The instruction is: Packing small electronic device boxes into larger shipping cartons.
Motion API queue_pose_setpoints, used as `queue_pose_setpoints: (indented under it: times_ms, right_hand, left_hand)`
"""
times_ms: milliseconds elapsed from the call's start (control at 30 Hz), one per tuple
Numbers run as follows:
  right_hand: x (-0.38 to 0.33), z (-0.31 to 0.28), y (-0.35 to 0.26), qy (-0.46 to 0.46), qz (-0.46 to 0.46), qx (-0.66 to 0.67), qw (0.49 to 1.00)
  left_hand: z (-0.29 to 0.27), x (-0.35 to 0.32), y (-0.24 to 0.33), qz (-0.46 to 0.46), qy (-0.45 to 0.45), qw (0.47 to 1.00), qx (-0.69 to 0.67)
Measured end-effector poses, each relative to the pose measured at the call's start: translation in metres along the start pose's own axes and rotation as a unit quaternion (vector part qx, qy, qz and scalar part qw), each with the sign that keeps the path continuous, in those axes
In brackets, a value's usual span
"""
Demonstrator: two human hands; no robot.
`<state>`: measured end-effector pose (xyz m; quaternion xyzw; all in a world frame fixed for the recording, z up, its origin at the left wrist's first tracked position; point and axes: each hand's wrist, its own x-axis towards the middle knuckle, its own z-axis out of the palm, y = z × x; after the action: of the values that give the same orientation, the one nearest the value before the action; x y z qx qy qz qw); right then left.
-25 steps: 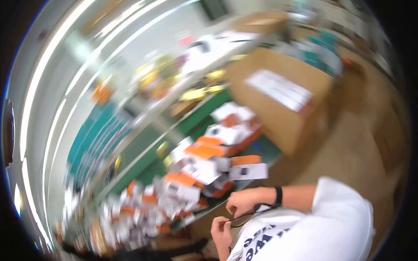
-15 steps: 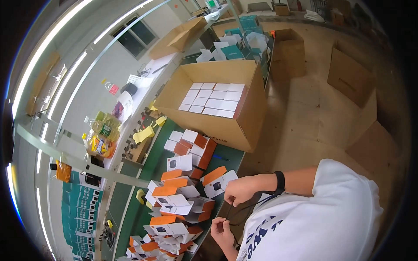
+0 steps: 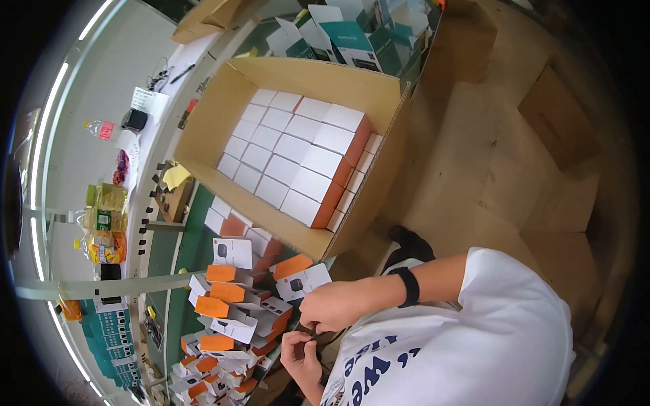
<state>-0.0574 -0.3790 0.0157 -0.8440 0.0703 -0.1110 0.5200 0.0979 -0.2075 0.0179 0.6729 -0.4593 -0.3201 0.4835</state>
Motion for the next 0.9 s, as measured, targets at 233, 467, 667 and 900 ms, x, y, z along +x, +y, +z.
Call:
queue_pose_setpoints:
  times_ms: [233,467,667,900]
  right_hand:
    - [-0.034,-0.059,0.031,-0.084,-0.037,0.087,0.992]
    - [-0.034,-0.084,0.046,-0.163,-0.112,0.129,0.972]
    - [-0.025,-0.084,0.05,-0.224,-0.12,0.124,0.959]
    - [-0.029,-0.097,0.041,-0.271,-0.074,0.135,0.95]
  left_hand:
    - [0.051,0.024,0.023,-0.021,0.001,0.998,0.061]
    - [0.085,0.025,0.051,-0.068,0.026,0.994,0.077]
    - [0.088,0.021,0.053,-0.071,0.048,0.994,0.064]
    - [0.074,0.012,0.054,-0.08,0.017,0.995,0.053]
